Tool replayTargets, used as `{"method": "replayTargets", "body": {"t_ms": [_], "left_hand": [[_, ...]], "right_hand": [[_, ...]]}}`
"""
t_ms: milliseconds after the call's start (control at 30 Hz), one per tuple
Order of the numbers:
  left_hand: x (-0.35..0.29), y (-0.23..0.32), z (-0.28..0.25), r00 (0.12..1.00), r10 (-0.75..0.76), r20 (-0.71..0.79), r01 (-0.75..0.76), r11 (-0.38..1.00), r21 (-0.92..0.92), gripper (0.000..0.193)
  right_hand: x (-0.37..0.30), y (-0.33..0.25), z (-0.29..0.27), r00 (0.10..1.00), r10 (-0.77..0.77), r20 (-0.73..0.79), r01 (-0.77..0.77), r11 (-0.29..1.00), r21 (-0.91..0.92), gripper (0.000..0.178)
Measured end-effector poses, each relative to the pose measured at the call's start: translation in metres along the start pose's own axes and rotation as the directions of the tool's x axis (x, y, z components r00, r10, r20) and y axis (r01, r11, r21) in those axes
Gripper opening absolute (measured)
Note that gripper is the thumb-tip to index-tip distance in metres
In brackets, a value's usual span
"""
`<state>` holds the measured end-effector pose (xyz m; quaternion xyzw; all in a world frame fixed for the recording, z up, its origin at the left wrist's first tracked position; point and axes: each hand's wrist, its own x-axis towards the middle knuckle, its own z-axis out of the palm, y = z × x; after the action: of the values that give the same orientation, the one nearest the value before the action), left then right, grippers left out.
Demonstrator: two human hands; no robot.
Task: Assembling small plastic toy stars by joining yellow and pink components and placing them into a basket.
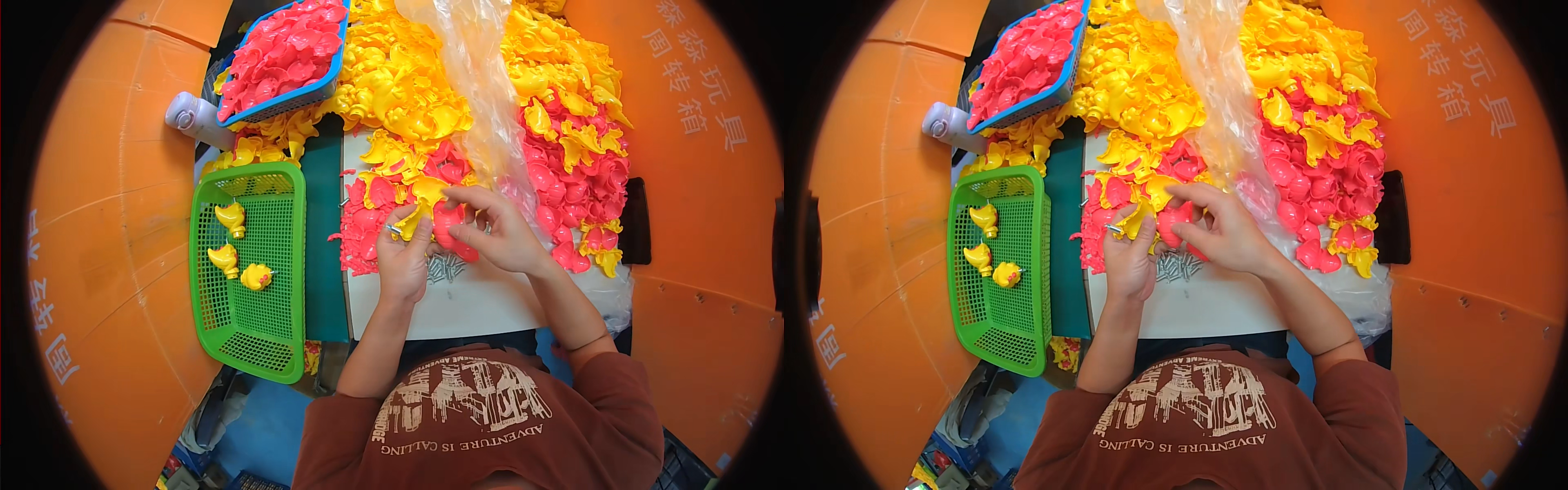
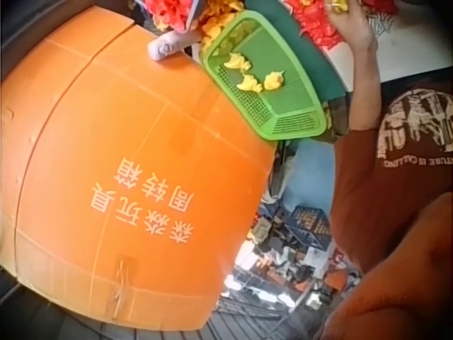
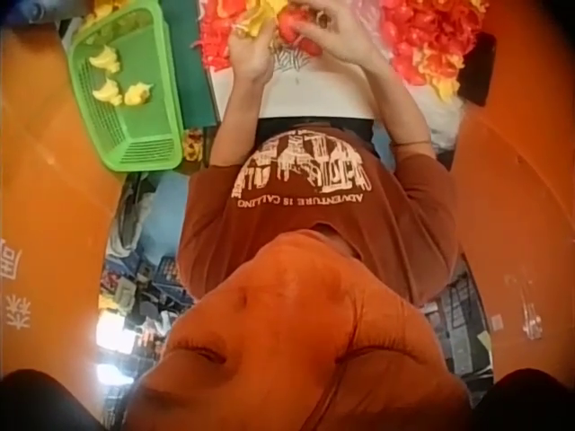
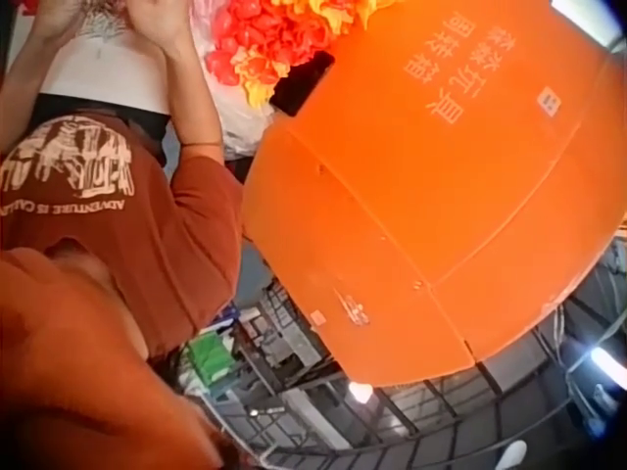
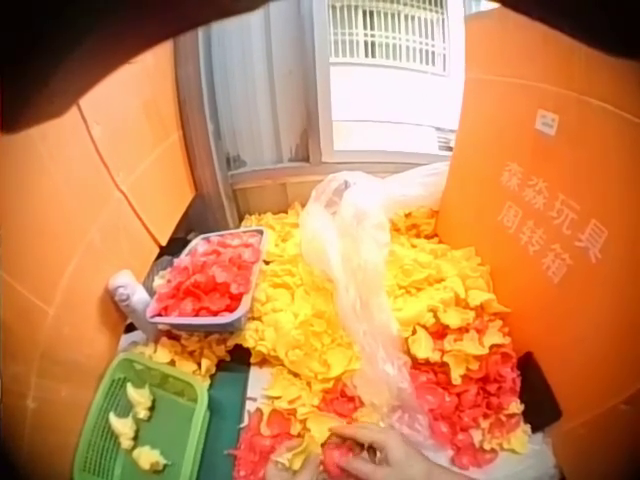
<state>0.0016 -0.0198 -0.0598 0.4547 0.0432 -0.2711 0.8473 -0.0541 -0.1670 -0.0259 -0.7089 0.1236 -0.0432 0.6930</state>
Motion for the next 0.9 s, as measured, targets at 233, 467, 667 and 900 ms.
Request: {"method": "replayTargets", "body": {"t_ms": [233, 467, 667, 900], "left_hand": [[0.001, 0.002, -0.007, 0.993, -0.12, -0.001, 0.12, 0.992, 0.041, 0.022], [0.003, 0.007, -0.012, 0.99, -0.123, 0.067, 0.123, 0.992, -0.006, 0.031], [-0.006, 0.022, 0.003, 0.92, -0.221, 0.322, 0.354, 0.822, -0.446, 0.039], [-0.01, 0.021, 0.015, 0.949, -0.213, 0.234, 0.282, 0.905, -0.32, 0.056]], "right_hand": [[0.002, -0.022, -0.01, 0.937, -0.128, 0.325, 0.29, 0.806, -0.516, 0.036], [-0.016, -0.024, -0.01, 0.991, 0.065, 0.114, -0.048, 0.989, -0.14, 0.02], [-0.013, -0.01, 0.009, 0.918, -0.396, 0.022, 0.379, 0.86, -0.341, 0.01], [-0.017, -0.013, 0.023, 0.87, -0.492, 0.035, 0.44, 0.741, -0.507, 0.017]]}}
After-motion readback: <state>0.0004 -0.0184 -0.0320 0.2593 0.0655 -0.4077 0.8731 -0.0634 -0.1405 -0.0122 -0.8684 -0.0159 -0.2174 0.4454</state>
